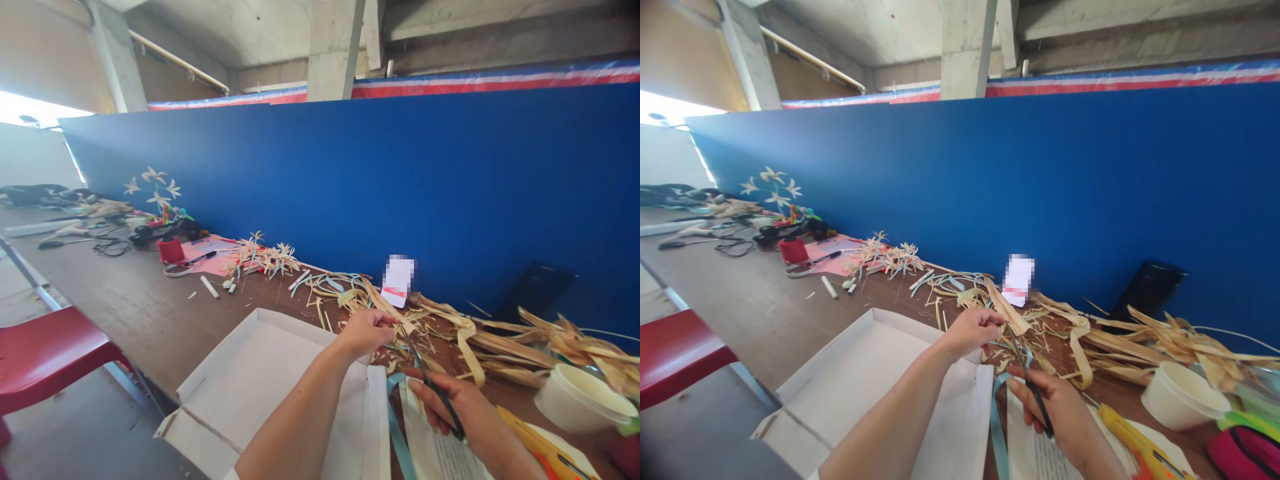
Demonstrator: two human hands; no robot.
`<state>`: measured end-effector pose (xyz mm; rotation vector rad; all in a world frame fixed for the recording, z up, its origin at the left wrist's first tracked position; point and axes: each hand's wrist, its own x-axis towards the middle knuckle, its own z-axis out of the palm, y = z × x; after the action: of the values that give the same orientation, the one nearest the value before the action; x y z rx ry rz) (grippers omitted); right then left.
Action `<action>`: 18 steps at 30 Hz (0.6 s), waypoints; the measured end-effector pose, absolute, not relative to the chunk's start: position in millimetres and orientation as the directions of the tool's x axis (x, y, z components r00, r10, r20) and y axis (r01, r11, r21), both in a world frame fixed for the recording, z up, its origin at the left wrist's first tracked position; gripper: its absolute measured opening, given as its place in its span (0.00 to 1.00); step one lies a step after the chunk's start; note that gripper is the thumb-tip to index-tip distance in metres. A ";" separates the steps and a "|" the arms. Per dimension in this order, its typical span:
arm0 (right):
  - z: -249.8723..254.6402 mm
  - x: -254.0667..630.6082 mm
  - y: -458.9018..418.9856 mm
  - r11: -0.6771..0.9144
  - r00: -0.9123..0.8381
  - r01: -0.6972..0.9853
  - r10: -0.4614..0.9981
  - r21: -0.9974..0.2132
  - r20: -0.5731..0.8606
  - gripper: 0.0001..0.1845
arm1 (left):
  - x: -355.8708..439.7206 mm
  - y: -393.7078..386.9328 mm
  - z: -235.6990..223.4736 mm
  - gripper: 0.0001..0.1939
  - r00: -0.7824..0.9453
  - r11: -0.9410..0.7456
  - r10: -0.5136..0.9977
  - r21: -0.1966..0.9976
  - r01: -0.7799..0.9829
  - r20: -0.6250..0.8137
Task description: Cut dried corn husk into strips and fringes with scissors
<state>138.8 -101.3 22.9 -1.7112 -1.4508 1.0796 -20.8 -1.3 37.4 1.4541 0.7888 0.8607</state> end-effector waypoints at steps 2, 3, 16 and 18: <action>24.8 137.4 -102.4 -0.186 0.062 0.451 0.982 -0.873 -0.177 0.28 | -22.0 -2.5 39.8 0.19 0.499 -0.052 0.865 0.998 -0.019 0.054; 25.2 137.1 -102.7 -0.186 0.066 0.446 0.982 -0.876 -0.175 0.28 | -22.8 -2.8 40.8 0.20 0.507 -0.047 0.861 0.999 -0.023 0.052; 26.2 143.1 -97.3 0.035 0.354 0.085 0.933 -0.996 0.063 0.35 | -27.3 -6.2 37.0 0.25 0.755 -0.031 0.651 0.997 -0.075 0.077; 27.6 139.3 -97.6 0.048 0.321 0.041 0.945 -0.998 0.059 0.37 | -25.7 -7.9 36.3 0.28 0.834 -0.039 0.550 0.999 -0.030 0.047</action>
<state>139.3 -97.6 27.6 -1.3308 -1.0127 0.9107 -25.7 -7.9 36.3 1.5505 0.4269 0.4912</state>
